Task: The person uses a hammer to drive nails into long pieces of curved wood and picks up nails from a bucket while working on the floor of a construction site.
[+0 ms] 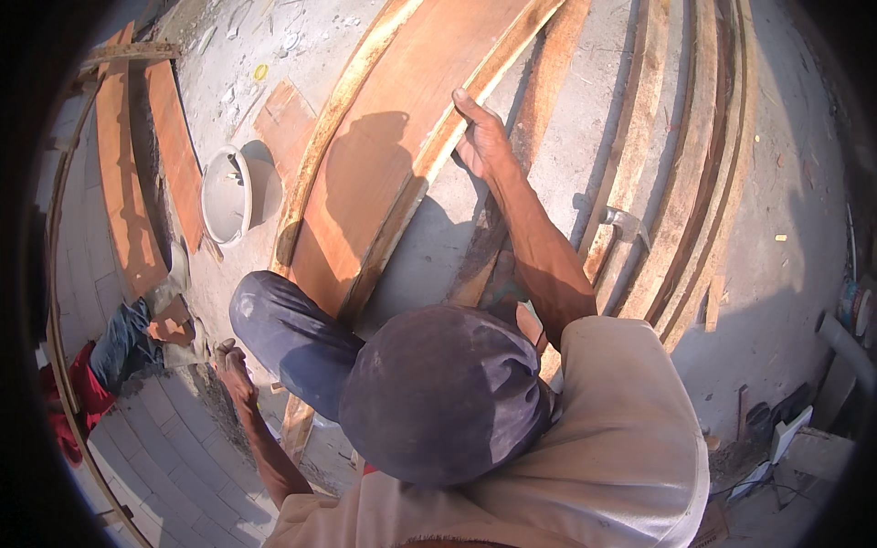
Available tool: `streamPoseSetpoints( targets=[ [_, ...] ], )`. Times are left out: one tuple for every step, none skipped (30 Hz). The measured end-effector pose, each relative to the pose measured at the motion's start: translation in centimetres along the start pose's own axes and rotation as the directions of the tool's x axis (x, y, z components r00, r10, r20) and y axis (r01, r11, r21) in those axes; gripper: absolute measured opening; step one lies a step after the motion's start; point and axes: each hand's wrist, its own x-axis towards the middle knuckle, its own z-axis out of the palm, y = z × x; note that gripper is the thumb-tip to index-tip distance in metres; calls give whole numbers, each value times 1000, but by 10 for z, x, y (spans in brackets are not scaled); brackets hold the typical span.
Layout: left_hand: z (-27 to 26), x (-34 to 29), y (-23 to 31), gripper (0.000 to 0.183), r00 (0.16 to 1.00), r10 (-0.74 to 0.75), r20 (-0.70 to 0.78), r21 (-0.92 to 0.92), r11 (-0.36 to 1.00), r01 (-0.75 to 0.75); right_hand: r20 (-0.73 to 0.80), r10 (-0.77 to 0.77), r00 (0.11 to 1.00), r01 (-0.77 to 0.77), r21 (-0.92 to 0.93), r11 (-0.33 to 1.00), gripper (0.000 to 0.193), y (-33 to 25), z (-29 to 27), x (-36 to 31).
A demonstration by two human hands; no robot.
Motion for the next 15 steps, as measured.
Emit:
streamPoseSetpoints(
  targets=[
    [0,16,15,29,995,34,-98,-313,948,-63,62,0,998,5,-82,997,83,4,-3,1],
    [-13,19,45,30,988,8,-155,-300,952,-54,24,75,997,-68,-229,971,80,9,-6,-5],
    [-6,12,106,26,967,122,-224,-307,933,-189,-22,40,999,-45,-350,936,77,2,-1,-23],
    [4,13,171,21,935,281,-218,-311,888,-339,-64,-18,998,-11,-427,904,70,-16,-24,-33],
    [41,23,221,25,933,262,-246,-334,881,-335,-120,-181,976,71,-610,789,64,-36,-39,-58],
    [72,34,249,24,921,318,-224,-388,838,-384,-88,-281,956,118,-761,638,66,-57,-52,-83],
    [96,31,273,22,892,413,-185,-451,770,-450,-36,-381,924,161,-866,474,62,-69,-63,-108],
    [106,24,288,20,867,478,-143,-489,727,-481,3,-389,921,108,-963,248,63,-72,-86,-123],
    [117,18,294,18,850,519,-86,-534,697,-479,-25,-323,946,28,-987,158,76,-80,-121,-137],
    [135,16,303,17,830,557,-21,-598,658,-457,-29,-308,951,-17,-999,40,77,-92,-144,-145],
    [144,13,307,15,824,565,47,-635,654,-412,-18,-286,958,-37,-998,-60,78,-82,-150,-153],
    [165,14,312,14,811,575,108,-681,637,-360,-3,-311,950,-59,-983,-172,79,-83,-161,-166],
    [183,18,320,14,802,576,156,-720,622,-306,11,-341,940,-83,-961,-263,80,-85,-167,-179],
    [202,24,331,13,796,574,193,-766,595,-244,13,-372,928,-115,-940,-320,81,-88,-171,-194],
    [218,32,339,13,795,564,222,-807,564,-175,11,-399,917,-146,-921,-362,82,-85,-167,-209]
  ],
)
